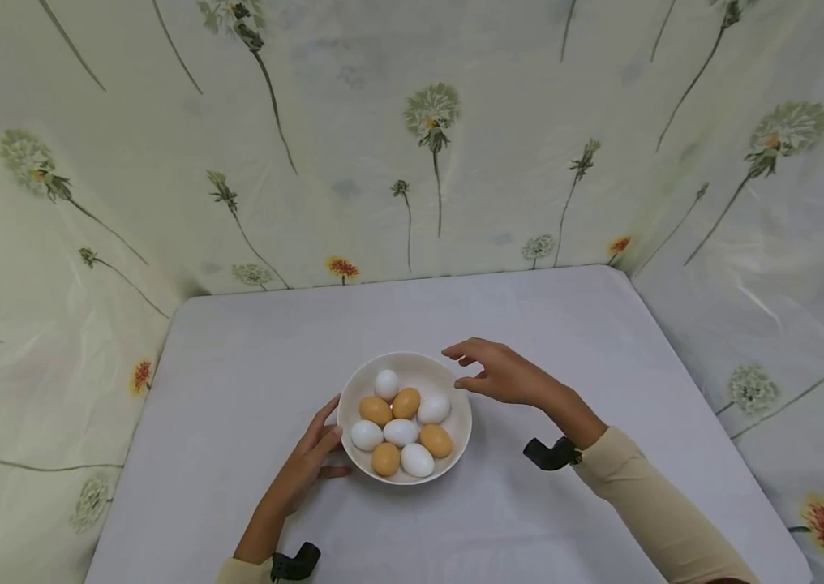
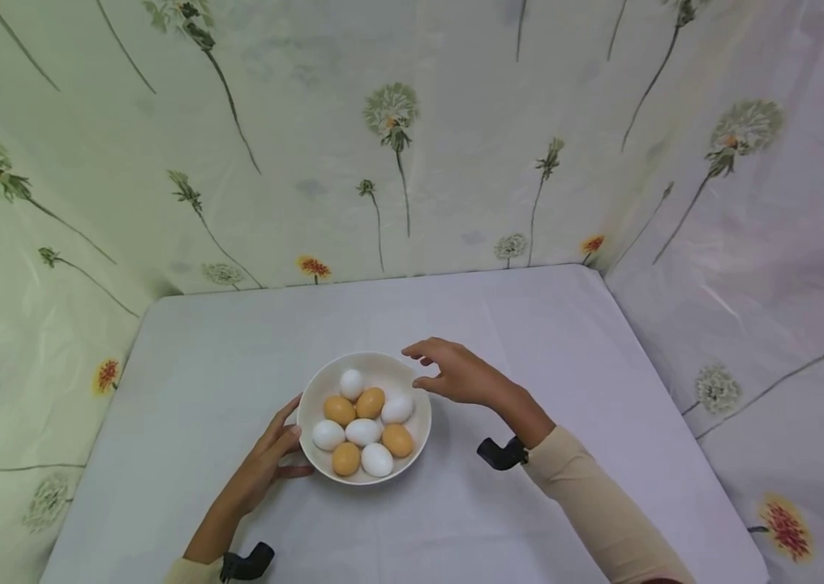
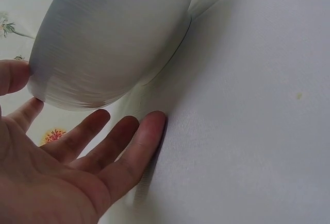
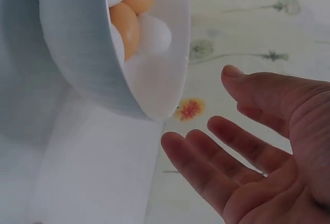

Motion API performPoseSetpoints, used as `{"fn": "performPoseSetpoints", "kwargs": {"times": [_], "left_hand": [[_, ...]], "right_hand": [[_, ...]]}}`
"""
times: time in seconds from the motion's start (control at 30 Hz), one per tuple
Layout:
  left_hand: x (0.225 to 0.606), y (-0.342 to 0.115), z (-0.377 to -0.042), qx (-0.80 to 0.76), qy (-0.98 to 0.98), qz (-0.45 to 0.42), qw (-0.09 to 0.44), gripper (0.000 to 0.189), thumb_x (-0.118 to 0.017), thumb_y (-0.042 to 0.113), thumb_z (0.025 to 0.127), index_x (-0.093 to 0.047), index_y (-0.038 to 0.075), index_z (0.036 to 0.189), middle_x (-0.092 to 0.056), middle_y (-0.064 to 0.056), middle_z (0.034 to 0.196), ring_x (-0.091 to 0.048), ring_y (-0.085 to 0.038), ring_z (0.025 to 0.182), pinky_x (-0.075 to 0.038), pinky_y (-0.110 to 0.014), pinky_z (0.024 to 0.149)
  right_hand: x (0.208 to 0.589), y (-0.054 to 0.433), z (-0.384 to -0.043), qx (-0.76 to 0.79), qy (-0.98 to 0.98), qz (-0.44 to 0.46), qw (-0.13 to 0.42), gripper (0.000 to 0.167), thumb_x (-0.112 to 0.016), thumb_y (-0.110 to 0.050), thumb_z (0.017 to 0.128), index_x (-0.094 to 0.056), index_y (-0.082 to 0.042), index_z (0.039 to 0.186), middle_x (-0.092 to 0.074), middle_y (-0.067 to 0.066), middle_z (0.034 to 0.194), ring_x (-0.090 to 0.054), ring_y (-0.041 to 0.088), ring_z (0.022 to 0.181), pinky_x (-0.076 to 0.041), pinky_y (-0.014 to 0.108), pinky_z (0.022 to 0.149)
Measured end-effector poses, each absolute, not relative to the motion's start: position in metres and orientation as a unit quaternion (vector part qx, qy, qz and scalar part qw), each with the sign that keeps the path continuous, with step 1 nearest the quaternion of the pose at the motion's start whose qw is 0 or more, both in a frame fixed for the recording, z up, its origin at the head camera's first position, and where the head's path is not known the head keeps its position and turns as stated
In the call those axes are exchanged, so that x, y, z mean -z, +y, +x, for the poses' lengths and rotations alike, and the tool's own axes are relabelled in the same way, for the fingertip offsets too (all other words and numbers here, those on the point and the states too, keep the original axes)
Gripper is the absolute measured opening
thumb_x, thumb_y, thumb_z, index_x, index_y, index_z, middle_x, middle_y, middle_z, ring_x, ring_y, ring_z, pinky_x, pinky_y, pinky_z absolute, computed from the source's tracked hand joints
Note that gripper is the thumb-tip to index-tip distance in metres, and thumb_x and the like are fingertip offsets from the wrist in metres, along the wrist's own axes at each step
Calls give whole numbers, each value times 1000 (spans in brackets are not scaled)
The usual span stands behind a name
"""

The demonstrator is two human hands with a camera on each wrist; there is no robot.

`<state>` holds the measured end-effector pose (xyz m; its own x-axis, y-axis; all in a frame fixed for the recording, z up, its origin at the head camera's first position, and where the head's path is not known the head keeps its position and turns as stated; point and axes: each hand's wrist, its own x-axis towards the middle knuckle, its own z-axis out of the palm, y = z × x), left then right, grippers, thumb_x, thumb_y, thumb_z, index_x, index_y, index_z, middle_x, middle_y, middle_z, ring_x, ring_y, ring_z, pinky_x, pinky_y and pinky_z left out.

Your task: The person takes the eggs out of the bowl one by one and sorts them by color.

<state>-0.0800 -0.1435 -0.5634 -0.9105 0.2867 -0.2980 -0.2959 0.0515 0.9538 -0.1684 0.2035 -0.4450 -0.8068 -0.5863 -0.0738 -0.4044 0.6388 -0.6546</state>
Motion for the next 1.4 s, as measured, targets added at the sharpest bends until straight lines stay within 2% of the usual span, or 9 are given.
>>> {"fn": "performPoseSetpoints", "kwargs": {"times": [0.3, 0.5, 0.73, 1.0, 1.2, 1.4], "left_hand": [[560, -143, -79, -689, 694, -4, 211, 54, -48, 39, 105, -26, 40, 155, -52, -20, 138, -62, -34, 115, -60, -53, 85], [561, -143, -79, -691, 691, -6, 213, 56, -49, 40, 105, -26, 40, 155, -53, -20, 137, -63, -33, 115, -61, -52, 85], [561, -143, -79, -693, 690, -9, 209, 55, -49, 39, 105, -26, 40, 156, -51, -20, 140, -63, -33, 116, -60, -53, 84], [560, -141, -79, -692, 691, -9, 209, 54, -47, 39, 106, -27, 40, 155, -47, -20, 143, -61, -35, 117, -60, -55, 85], [562, -142, -79, -693, 690, -5, 209, 54, -47, 40, 105, -27, 40, 155, -47, -20, 144, -60, -37, 119, -60, -55, 85], [563, -142, -79, -694, 689, -3, 208, 54, -47, 40, 105, -27, 40, 155, -46, -20, 144, -61, -36, 118, -60, -55, 84]], "right_hand": [[449, 182, -174, 333, 876, -305, 168, 51, -72, -19, 93, -55, -3, 138, -59, 17, 137, -62, 33, 119, -61, 33, 86], [459, 169, -178, 336, 869, -311, 185, 50, -71, -21, 94, -56, -4, 138, -60, 18, 136, -62, 32, 119, -60, 42, 91], [462, 153, -181, 332, 862, -319, 210, 48, -70, -14, 94, -55, -2, 138, -60, 20, 134, -63, 35, 119, -56, 51, 97], [465, 140, -182, 310, 861, -326, 238, 46, -69, -15, 95, -56, -1, 136, -61, 19, 132, -64, 35, 117, -58, 41, 95], [470, 133, -181, 309, 857, -322, 256, 43, -71, -12, 93, -58, 0, 132, -61, 18, 131, -65, 33, 115, -58, 40, 96], [480, 130, -185, 285, 865, -326, 255, 37, -71, -10, 92, -61, -3, 127, -62, 14, 129, -65, 28, 112, -59, 33, 91]]}}
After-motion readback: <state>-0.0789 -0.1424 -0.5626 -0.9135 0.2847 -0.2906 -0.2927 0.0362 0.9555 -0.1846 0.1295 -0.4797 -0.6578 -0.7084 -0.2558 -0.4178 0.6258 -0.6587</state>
